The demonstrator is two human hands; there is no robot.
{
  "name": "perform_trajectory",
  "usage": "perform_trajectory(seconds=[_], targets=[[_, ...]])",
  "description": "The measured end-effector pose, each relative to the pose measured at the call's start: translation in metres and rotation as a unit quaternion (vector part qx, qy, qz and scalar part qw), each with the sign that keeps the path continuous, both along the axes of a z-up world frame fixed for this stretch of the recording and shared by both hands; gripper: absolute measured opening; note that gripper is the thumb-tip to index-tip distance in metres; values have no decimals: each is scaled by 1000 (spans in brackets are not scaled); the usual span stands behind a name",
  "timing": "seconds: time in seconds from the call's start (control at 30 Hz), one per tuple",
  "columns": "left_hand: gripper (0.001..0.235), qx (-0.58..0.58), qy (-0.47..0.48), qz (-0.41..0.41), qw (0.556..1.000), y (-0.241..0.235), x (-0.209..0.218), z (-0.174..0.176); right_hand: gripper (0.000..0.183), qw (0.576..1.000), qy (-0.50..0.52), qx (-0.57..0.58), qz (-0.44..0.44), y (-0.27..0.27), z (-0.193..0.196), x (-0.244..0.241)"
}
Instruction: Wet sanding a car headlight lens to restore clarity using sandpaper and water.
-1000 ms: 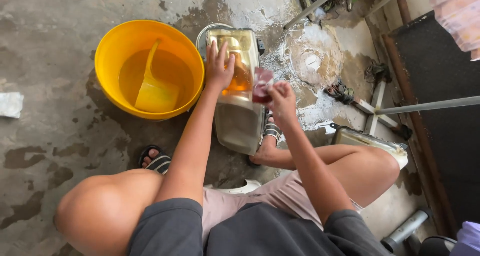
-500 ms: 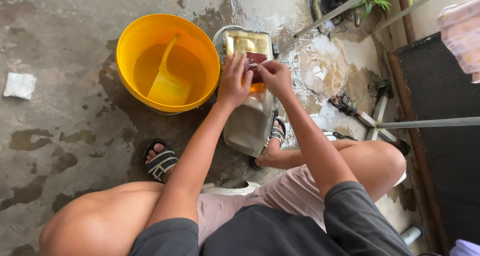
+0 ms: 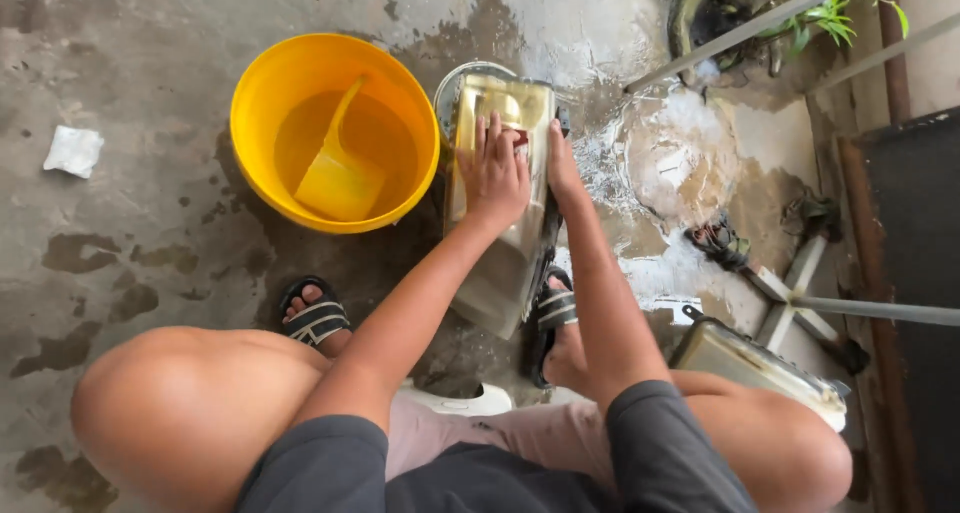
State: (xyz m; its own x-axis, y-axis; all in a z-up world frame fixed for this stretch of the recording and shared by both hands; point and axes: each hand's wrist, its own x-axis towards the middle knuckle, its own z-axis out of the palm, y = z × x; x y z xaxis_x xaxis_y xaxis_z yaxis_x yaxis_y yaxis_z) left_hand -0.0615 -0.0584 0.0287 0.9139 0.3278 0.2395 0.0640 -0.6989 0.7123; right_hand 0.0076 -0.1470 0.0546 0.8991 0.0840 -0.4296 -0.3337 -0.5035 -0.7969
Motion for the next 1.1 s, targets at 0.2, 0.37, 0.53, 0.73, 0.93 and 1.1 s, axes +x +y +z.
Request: perform_trajectory(seconds=[0.2,0.37,0.53,0.73,0.93,1.1], targets=[[55,99,119,-61,986,8,-3,-15,116,988,79,129,0,-37,-77,51],[58,152,137,-85,975,3,-35,-5,115,972,80,214,62,-20,-24,20],[60,213,235,-68,946,19,33,11,103,974,27,193,115,-21,-38,19],[55,226,174,-34,958,17,8,-11,93,976,27,207,55,-15,-43,22],[60,258,189,-82,944,9,5,-2,91,973,10,219,68,-13,-56,36],[57,197,245,-70,947,11,31,15,97,977,17,184,103,-13,-42,36]])
